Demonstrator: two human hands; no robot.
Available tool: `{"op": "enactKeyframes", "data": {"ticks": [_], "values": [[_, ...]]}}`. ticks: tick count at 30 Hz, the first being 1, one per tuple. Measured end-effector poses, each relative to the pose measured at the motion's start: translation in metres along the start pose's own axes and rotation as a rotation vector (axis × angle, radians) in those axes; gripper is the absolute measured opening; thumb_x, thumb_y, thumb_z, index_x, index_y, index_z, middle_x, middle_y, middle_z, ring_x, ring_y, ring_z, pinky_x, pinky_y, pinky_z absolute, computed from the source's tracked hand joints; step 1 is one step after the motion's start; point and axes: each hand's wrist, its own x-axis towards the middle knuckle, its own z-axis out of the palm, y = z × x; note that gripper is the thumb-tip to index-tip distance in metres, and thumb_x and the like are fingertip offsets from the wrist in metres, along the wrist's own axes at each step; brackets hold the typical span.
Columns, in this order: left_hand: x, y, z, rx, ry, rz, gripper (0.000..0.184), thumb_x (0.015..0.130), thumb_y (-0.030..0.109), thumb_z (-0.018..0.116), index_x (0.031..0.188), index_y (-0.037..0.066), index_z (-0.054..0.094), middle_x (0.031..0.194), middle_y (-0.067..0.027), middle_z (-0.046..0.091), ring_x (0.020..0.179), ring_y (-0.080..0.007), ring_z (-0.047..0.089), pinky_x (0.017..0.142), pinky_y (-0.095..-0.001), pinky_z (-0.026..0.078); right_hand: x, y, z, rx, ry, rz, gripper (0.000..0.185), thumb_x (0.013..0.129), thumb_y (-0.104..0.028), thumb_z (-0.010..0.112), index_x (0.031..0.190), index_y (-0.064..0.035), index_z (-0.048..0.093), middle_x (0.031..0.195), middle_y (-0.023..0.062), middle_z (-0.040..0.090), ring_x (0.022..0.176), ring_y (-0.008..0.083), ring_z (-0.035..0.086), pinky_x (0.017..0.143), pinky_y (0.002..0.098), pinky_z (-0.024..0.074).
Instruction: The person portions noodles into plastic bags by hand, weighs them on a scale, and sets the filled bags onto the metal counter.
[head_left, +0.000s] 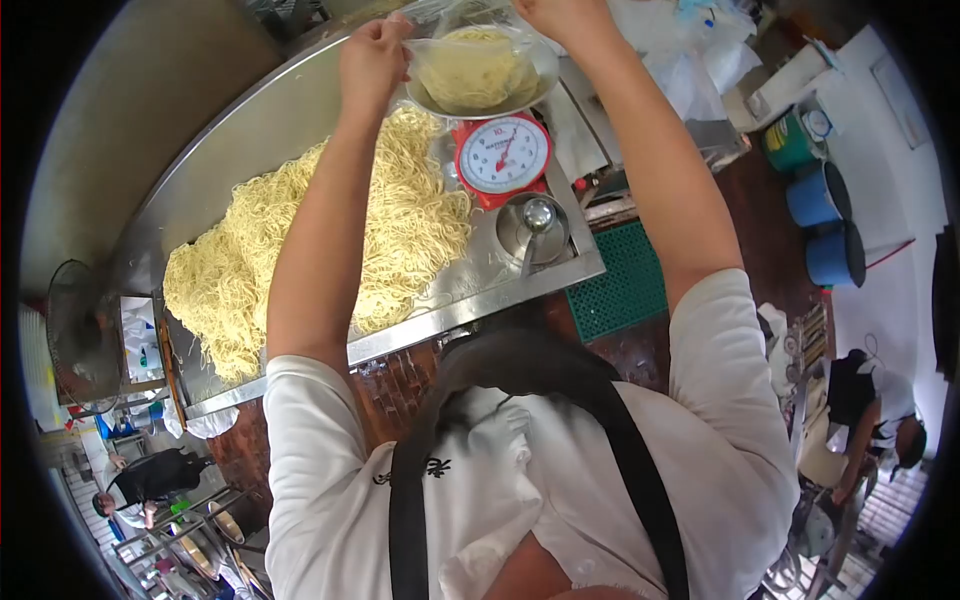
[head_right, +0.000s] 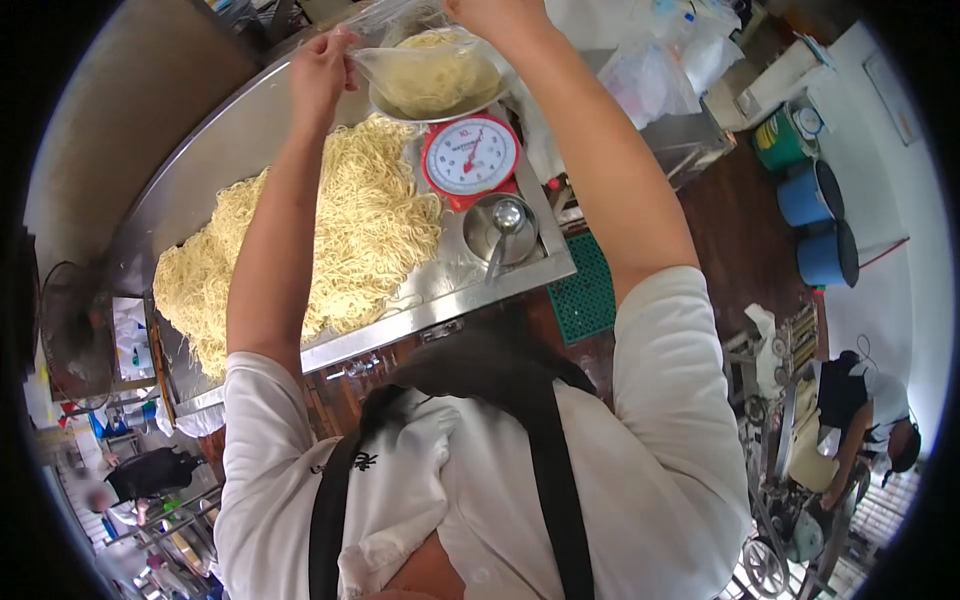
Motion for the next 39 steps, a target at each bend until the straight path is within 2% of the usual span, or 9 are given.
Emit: {"op": "enactKeyframes", "data": {"ticks": [8,11,15,18,21,22,27,35,39], "values": [[0.005,0.001,0.006,0.326,-0.057,0.077,0.045,0.083,0.043,0.078,0.094,0.000,0.069,0.071,-0.0046,0.065,0.057,-0.0095,0.059,0.049,-0.0252,0.048,-0.022,-0.003,-0.012,-0.010,-0.198,0.297,0.084,0.076,-0.033,0.081,0.139,0.0059,0.042,0.113,0.0301,0.058,0.105,0.0420,0.060,0.092,0.0459,0.0499],[0.002,-0.003,0.010,0.352,-0.095,0.086,0.055,0.077,0.047,0.080,0.099,-0.002,0.070,0.075,-0.0117,0.069,0.069,-0.0206,0.066,0.067,-0.0343,0.053,-0.025,0.001,-0.013,0.022,-0.309,0.330,0.086,0.077,-0.038,0.080,0.140,0.0063,0.041,0.114,0.0302,0.060,0.107,0.0423,0.060,0.093,0.0446,0.0504],[-0.014,-0.016,0.011,0.427,-0.098,0.136,0.056,0.079,0.047,0.079,0.106,-0.002,0.069,0.086,-0.0169,0.071,0.078,-0.0273,0.069,0.072,-0.0370,0.053,-0.044,0.006,-0.018,0.145,-0.301,0.200,0.074,0.085,-0.037,0.072,0.138,0.0067,0.043,0.117,0.0310,0.060,0.107,0.0394,0.063,0.091,0.0417,0.0521],[-0.020,-0.018,0.010,0.418,-0.097,0.108,0.057,0.081,0.048,0.077,0.109,-0.001,0.068,0.088,-0.0187,0.071,0.079,-0.0290,0.069,0.073,-0.0375,0.053,-0.057,0.013,-0.002,0.114,-0.294,0.304,0.076,0.081,-0.056,0.072,0.128,0.0019,0.055,0.097,0.0213,0.070,0.098,0.0375,0.067,0.087,0.0456,0.0520],[-0.016,-0.022,0.007,0.413,-0.095,0.051,0.057,0.083,0.049,0.074,0.112,0.001,0.068,0.081,-0.0160,0.068,0.073,-0.0258,0.066,0.069,-0.0364,0.052,-0.063,0.017,0.001,0.130,-0.306,0.369,0.061,0.085,-0.052,0.070,0.118,-0.0012,0.063,0.080,0.0170,0.072,0.092,0.0362,0.069,0.082,0.0424,0.0543],[-0.016,-0.020,0.008,0.402,-0.102,0.037,0.057,0.083,0.049,0.074,0.112,0.001,0.068,0.078,-0.0148,0.067,0.071,-0.0247,0.065,0.067,-0.0362,0.051,-0.063,0.017,-0.003,0.143,-0.396,0.375,0.088,0.079,-0.064,0.071,0.130,0.0047,0.052,0.099,0.0199,0.072,0.100,0.0353,0.068,0.091,0.0402,0.0525],[-0.019,-0.018,0.011,0.385,-0.119,0.011,0.050,0.088,0.046,0.070,0.112,0.001,0.068,0.067,-0.0077,0.061,0.056,-0.0160,0.057,0.053,-0.0327,0.046,-0.074,0.022,0.002,0.184,-0.384,0.344,0.092,0.080,-0.061,0.071,0.139,0.0047,0.044,0.137,0.0270,0.051,0.116,0.0382,0.059,0.102,0.0414,0.0458],[-0.047,-0.006,0.004,0.043,-0.123,-0.035,0.035,0.096,0.033,0.064,0.109,0.001,0.065,0.072,-0.0006,0.060,0.056,-0.0061,0.050,0.047,-0.0236,0.041,-0.126,-0.028,-0.070,0.398,-0.119,0.320,0.072,0.081,-0.035,0.079,0.136,-0.0003,0.047,0.108,0.0208,0.058,0.101,0.0370,0.059,0.088,0.0441,0.0484],[-0.060,-0.009,0.010,-0.037,-0.124,-0.055,0.033,0.097,0.031,0.064,0.111,0.001,0.064,0.076,0.0001,0.060,0.058,-0.0047,0.050,0.047,-0.0217,0.040,-0.173,-0.041,-0.100,0.652,-0.444,0.277,0.059,0.082,-0.030,0.078,0.130,-0.0040,0.055,0.107,0.0183,0.061,0.097,0.0330,0.061,0.083,0.0410,0.0495]]}}
